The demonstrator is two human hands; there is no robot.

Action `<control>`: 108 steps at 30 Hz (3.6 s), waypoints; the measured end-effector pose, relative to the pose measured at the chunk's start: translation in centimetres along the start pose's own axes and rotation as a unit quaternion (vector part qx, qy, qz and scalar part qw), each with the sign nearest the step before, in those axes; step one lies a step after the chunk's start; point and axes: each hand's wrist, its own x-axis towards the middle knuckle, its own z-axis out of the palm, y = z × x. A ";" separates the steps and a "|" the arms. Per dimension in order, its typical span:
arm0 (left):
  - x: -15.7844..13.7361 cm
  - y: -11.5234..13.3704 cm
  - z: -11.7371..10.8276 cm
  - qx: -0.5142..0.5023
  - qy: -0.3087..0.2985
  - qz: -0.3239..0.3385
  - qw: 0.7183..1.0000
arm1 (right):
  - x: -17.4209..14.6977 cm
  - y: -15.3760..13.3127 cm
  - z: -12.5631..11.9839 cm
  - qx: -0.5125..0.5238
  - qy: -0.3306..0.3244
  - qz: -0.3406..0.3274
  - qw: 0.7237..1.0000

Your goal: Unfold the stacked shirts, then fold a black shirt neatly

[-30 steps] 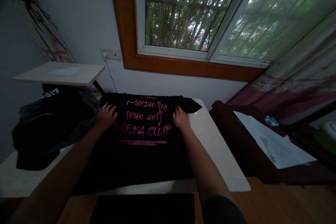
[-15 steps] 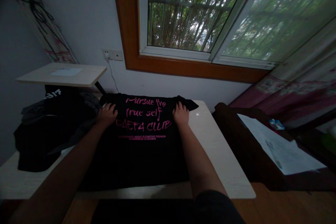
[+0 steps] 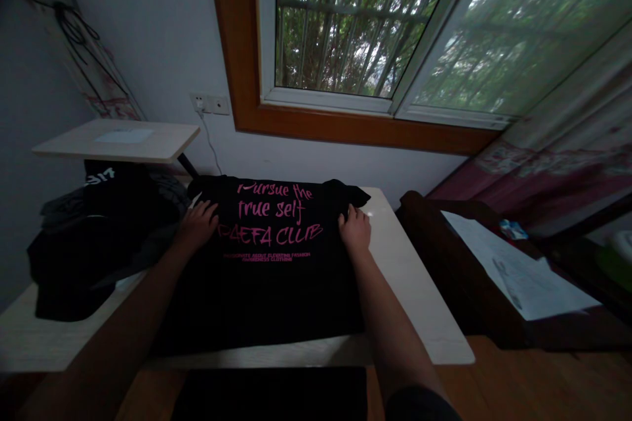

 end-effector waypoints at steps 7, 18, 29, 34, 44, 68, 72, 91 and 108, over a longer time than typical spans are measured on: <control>-3.7 0.9 -1.8 -0.001 0.004 0.043 0.999 | -2.8 1.2 -2.2 0.034 -0.028 -0.057 0.997; -5.2 1.8 -2.4 0.009 -0.002 0.037 0.999 | -6.4 0.1 -3.5 -0.017 -0.092 -0.111 0.989; -0.8 1.5 -0.6 -0.004 0.019 0.063 0.998 | -3.9 -1.1 -2.2 -0.025 -0.102 -0.091 0.990; 1.5 1.5 0.2 -0.019 0.014 0.058 0.998 | -2.7 -1.3 -1.3 -0.022 -0.101 -0.076 0.992; 4.7 1.3 1.8 -0.007 -0.009 0.053 0.999 | -0.6 -1.6 -0.3 -0.028 -0.116 -0.067 0.991; 5.1 2.1 1.4 -0.037 0.003 -0.046 0.998 | 3.0 -3.0 0.4 -0.009 -0.096 -0.088 0.991; 3.5 1.7 0.4 -0.041 0.019 -0.052 0.998 | 2.2 -3.1 -0.3 -0.012 -0.064 -0.051 0.997; -8.8 -0.2 -4.0 -0.121 0.089 0.023 0.988 | -7.6 2.4 -7.3 0.194 -0.138 0.060 0.969; -14.9 -5.4 -6.2 -0.323 0.013 -0.113 0.940 | -11.2 7.0 -11.9 0.409 -0.290 0.120 0.857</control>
